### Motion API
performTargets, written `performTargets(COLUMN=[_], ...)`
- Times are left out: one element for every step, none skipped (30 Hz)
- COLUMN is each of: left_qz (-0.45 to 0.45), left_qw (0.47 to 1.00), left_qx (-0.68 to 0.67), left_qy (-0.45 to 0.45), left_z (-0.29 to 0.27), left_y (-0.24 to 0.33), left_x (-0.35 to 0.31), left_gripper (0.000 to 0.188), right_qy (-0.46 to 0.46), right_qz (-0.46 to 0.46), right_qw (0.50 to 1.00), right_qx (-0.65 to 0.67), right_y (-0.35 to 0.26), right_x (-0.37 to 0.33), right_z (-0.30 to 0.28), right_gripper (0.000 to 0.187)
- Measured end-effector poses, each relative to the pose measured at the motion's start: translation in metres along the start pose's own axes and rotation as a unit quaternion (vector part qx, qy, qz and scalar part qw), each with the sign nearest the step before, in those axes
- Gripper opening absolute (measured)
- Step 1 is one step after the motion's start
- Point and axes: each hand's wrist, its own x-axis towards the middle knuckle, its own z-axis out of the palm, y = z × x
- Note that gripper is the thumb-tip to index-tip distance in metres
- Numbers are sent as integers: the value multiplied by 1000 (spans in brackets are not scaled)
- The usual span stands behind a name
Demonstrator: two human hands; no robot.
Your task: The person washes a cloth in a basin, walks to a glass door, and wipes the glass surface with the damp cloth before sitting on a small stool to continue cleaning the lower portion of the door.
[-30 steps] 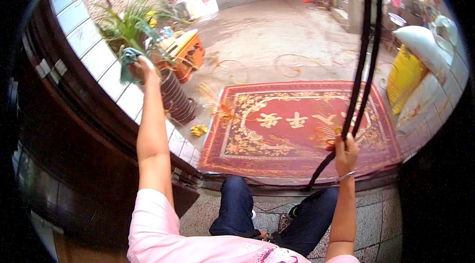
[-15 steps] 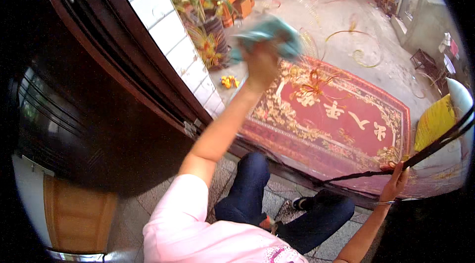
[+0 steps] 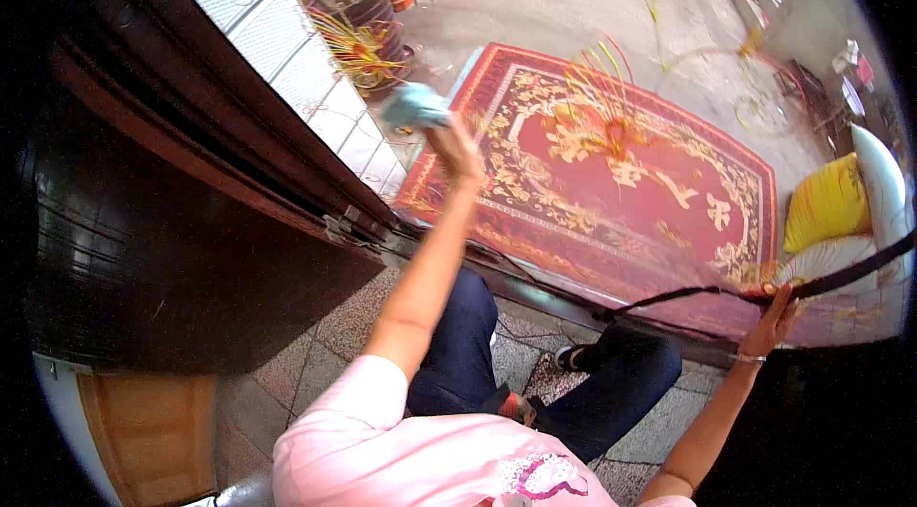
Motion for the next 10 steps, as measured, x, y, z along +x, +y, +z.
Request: performTargets(left_qz=[62,122,-34,96,51,0,18,10,-40,-89], left_qw=[995,981,958,946,923,896,911,910,932,949], left_qx=[15,25,-170,-83,-142,-193,-128,-129,-118,-103], left_qy=[-74,-147,-227,-300,-354,-400,-391,-395,-341,-286], left_z=[19,35,50,61,64,64,64,66,69,73], left_y=[14,25,62,84,107,132,138,138,134,127], left_x=[-48,-95,-146,-191,-230,-266,-297,-306,-312,-317], left_gripper=[35,32,42,55,60,65,66,66,68,69], right_qy=[2,3,11,25,17,6,8,8,-2,-4], right_qz=[-26,-31,-38,-28,-8,13,13,16,27,31], right_qw=[999,999,997,999,1000,1000,1000,1000,1000,1000], right_qx=[-35,-45,-62,-7,-8,-6,1,-8,6,-2], right_y=[-1,-13,-22,-10,-16,-22,-25,-21,-18,-12], right_x=[-1,-9,-12,-6,-7,-9,-11,-11,-8,-9], right_z=[5,21,27,21,20,21,24,16,5,-1], right_gripper=[38,39,41,42,40,39,38,38,37,37])
